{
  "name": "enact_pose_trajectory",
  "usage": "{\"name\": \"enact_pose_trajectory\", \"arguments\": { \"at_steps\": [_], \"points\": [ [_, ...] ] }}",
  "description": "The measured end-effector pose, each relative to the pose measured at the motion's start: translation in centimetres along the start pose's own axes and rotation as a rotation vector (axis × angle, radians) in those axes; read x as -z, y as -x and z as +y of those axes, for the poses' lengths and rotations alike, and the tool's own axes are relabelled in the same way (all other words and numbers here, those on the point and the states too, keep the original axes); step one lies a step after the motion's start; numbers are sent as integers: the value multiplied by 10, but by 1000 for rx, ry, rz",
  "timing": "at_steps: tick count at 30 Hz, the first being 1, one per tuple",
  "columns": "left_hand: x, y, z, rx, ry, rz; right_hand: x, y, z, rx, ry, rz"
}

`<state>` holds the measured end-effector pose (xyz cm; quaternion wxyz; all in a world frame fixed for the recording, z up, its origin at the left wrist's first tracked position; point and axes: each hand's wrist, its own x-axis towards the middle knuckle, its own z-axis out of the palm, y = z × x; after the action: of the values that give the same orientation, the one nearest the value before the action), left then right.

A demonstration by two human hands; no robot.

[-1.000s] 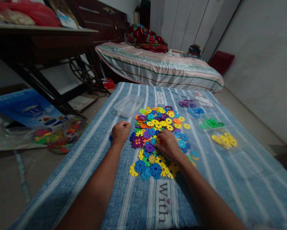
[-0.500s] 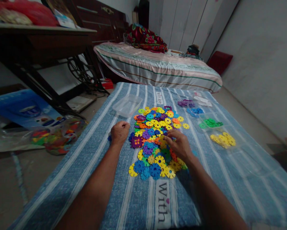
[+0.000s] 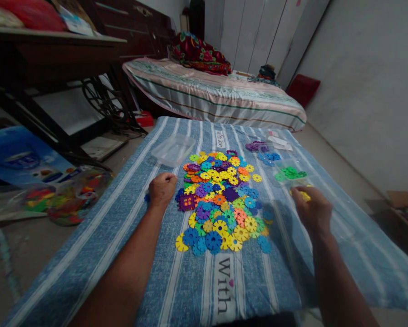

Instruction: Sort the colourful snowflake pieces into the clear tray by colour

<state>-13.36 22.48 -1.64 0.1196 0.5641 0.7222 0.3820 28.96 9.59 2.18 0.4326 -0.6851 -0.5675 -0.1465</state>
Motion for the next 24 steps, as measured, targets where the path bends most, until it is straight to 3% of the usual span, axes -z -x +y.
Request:
{"name": "enact_pose_trajectory", "arguments": {
  "at_steps": [3, 7, 13, 24],
  "points": [
    [-1, -1, -1, -6, 3, 4, -7, 46, -24, 111, -194, -275],
    [-1, 0, -2, -10, 3, 0, -19, 95, -44, 250, -193, -396],
    [1, 0, 0, -19, 13, 8, -27, 112, -51, 222, -116, -417],
    [2, -1, 0, -25, 19, -6, -31, 117, -51, 126, -261, -295]
  ]
}}
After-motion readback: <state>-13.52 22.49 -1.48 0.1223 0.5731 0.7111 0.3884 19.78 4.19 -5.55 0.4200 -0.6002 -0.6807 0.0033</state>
